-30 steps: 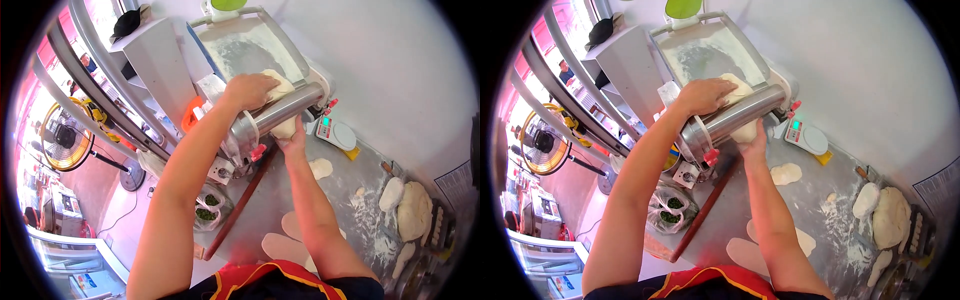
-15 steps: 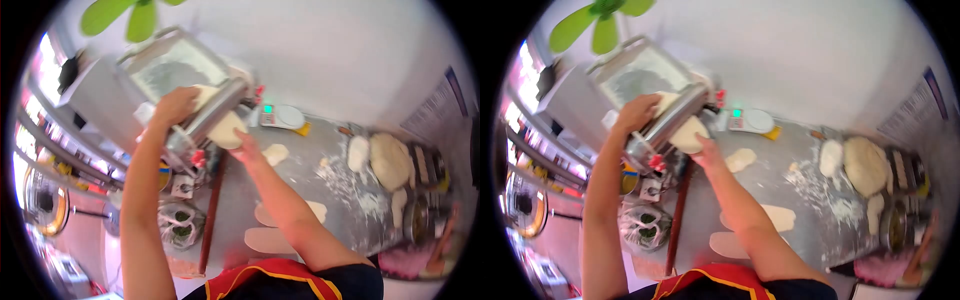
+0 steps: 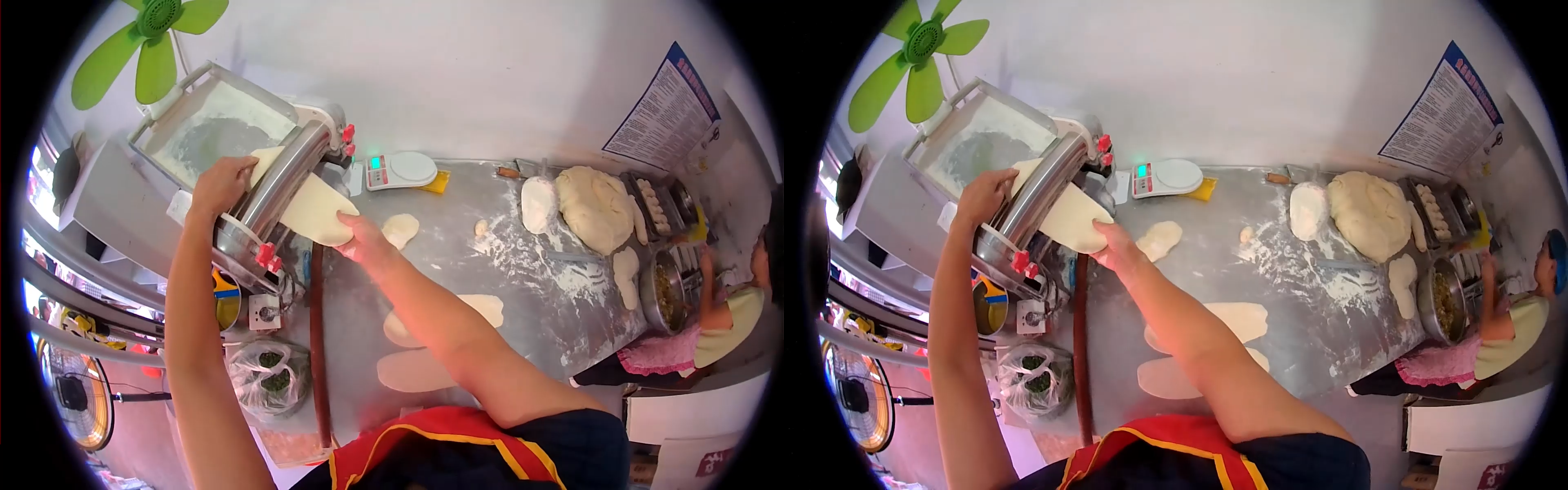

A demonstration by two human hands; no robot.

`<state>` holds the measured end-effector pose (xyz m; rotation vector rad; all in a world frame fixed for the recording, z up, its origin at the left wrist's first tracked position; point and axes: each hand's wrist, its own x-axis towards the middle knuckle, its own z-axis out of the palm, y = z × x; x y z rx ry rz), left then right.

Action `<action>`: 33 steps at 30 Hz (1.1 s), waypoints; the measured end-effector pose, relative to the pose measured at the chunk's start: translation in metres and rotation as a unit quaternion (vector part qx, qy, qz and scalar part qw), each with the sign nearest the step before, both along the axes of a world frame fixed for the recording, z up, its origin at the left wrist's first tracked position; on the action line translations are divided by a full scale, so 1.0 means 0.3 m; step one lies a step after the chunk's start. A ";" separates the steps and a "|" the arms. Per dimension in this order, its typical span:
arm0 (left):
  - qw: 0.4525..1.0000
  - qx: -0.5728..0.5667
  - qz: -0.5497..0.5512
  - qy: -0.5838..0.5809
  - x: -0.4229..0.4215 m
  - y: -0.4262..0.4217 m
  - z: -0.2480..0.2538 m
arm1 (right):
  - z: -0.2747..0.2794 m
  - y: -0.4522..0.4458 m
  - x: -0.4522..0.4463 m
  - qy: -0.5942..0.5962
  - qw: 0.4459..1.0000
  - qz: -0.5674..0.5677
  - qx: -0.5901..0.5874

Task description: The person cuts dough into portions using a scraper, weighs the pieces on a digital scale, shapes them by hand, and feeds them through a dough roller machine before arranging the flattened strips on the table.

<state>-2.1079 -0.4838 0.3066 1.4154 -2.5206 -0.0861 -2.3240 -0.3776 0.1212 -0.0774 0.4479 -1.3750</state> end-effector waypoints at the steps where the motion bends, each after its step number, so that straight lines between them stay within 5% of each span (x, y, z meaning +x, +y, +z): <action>1: 1.000 0.006 0.001 -0.002 0.004 0.004 0.006 | -0.003 0.009 -0.009 -0.005 1.000 0.004 -0.002; 23: 0.994 -0.061 -0.032 0.088 0.017 -0.026 -0.023 | 0.132 0.225 -0.093 0.066 0.994 -0.064 0.051; 29: 0.947 -0.296 -0.065 0.102 0.006 0.016 -0.003 | 0.129 0.242 -0.119 0.028 0.995 -0.080 0.048; 31: 0.944 -0.170 -0.082 0.270 -0.047 0.112 0.012 | 0.120 0.245 -0.130 0.022 0.997 -0.079 0.011; 32: 0.941 -0.025 -0.091 0.326 -0.077 0.204 0.017 | 0.083 0.251 -0.145 0.013 0.995 -0.062 -0.073; 33: 0.912 0.120 -0.093 0.380 -0.101 0.291 0.012 | 0.105 0.255 -0.149 0.055 0.996 -0.065 -0.021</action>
